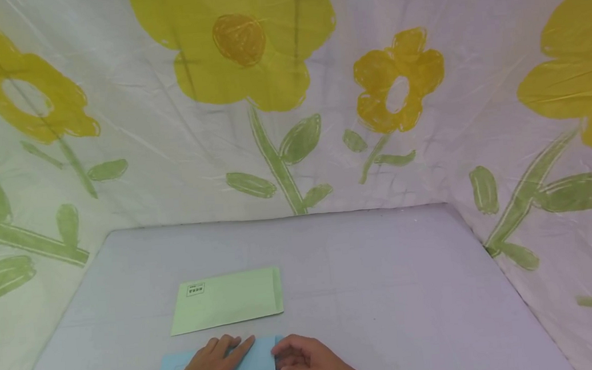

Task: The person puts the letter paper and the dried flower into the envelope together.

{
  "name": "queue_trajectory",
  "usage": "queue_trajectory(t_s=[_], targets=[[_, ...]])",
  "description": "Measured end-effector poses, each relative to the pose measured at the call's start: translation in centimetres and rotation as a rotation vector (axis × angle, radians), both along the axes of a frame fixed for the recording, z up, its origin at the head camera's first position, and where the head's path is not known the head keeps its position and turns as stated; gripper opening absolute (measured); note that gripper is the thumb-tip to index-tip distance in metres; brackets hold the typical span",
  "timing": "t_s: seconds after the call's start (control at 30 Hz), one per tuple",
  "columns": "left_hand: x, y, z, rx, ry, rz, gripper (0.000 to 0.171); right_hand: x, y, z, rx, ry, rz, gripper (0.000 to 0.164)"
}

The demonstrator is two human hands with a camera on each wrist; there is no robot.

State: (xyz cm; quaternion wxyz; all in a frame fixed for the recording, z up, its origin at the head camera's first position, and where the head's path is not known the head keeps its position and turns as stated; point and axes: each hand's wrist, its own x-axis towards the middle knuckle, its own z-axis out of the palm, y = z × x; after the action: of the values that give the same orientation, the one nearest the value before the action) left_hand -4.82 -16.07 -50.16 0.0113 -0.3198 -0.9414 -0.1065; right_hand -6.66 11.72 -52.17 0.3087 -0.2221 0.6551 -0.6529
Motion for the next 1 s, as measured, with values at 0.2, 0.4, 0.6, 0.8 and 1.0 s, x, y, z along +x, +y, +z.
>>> queue_trajectory(t_s=[0.2,0.4,0.6,0.8,1.0], targets=[[-0.2,0.1,0.1,0.009,-0.074,0.01,0.106,0.1,0.2,0.1,0.037,-0.013,-0.063,0.028],[-0.4,0.1,-0.1,0.013,-0.064,0.004,0.106,-0.1,0.4,0.0,0.079,0.091,-0.117,0.025],[-0.3,0.1,-0.1,0.003,-0.066,0.009,0.106,-0.2,0.5,0.2,0.139,0.188,-0.172,0.022],[-0.1,0.1,0.2,0.006,-0.123,0.038,0.107,-1.1,1.7,-0.4,0.244,0.412,-0.259,0.018],[-0.3,-0.9,0.9,0.041,-0.145,0.024,0.095,-1.8,3.5,-0.2,0.31,0.574,-0.346,0.027]])
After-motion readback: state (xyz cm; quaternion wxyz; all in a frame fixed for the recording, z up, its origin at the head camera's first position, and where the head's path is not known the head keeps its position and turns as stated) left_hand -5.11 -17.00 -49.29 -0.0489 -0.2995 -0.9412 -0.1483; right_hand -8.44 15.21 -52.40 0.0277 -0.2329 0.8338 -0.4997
